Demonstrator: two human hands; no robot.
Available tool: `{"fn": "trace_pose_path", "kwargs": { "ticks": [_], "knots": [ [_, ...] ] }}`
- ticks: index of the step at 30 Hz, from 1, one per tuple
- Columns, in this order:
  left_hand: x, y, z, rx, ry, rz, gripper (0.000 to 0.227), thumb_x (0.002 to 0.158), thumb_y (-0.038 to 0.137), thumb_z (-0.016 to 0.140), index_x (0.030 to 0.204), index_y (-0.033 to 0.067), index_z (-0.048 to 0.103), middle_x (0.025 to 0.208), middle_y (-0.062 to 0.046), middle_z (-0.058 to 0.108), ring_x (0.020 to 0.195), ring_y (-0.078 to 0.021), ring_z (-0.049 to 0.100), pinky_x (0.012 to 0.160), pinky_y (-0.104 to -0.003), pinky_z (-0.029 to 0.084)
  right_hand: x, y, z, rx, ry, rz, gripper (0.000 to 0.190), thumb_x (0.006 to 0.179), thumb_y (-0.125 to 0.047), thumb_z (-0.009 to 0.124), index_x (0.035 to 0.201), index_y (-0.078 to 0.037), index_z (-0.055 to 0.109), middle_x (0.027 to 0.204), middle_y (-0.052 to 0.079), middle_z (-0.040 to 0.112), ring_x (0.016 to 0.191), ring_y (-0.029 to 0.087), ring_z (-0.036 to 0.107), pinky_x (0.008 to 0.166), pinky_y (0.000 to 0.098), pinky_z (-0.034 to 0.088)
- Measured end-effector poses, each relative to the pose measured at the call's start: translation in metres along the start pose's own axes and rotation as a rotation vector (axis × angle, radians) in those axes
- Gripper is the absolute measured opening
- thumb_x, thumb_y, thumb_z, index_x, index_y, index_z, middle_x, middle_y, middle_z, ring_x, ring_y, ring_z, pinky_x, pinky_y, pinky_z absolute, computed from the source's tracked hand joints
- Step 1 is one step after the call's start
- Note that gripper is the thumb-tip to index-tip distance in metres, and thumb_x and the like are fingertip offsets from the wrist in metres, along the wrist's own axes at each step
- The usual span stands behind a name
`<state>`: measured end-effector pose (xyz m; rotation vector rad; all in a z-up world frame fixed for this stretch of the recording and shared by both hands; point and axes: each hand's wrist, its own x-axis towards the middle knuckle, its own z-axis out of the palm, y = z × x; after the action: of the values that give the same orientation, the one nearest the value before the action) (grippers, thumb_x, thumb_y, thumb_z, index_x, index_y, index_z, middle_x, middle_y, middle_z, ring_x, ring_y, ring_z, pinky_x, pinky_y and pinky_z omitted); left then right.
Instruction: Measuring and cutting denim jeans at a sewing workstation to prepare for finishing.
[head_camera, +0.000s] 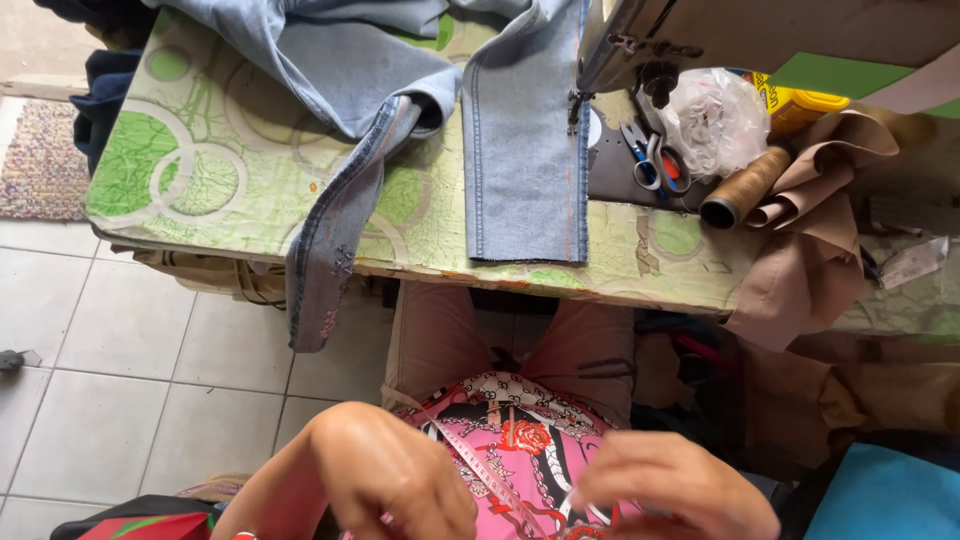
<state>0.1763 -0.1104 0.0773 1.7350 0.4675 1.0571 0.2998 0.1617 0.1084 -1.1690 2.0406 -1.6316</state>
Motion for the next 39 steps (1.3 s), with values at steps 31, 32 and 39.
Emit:
{"fn": "trace_pose_path", "kwargs": {
  "ticks": [31,32,39],
  "knots": [
    [-0.042,-0.037,-0.06,0.611,0.768,-0.589,0.025,0.099,0.036,0.065,0.094,0.0119,0.07,0.079,0.0,0.067,0.071,-0.0134,0.062,0.067,-0.03,0.048,0.002,0.081,0.006,-0.291,0.498,0.597,0.059,0.084,-0.031,0.078,0.137,-0.012,0.06,0.138,0.004,0.071,0.126,0.015,0.067,0.109,0.0307,0.047],
    [-0.033,-0.039,-0.07,0.611,0.764,-0.588,0.025,0.099,0.036,0.065,0.094,0.0119,0.07,0.079,0.0,0.067,0.071,-0.0134,0.062,0.067,-0.03,0.048,0.003,0.097,0.01,-0.291,0.502,0.598,0.059,0.084,-0.031,0.078,0.137,-0.012,0.06,0.138,0.004,0.071,0.126,0.015,0.067,0.109,0.0307,0.047],
    [-0.012,-0.047,-0.117,0.552,0.929,-0.827,0.007,0.092,0.017,0.074,0.096,0.0117,0.076,0.08,-0.005,0.077,0.076,-0.0196,0.076,0.072,-0.034,0.06,0.003,0.155,0.015,0.268,0.878,0.569,0.018,0.096,-0.012,0.07,0.104,0.004,0.074,0.07,0.015,0.076,0.064,0.015,0.074,0.065,0.0294,0.065]
  ]
}}
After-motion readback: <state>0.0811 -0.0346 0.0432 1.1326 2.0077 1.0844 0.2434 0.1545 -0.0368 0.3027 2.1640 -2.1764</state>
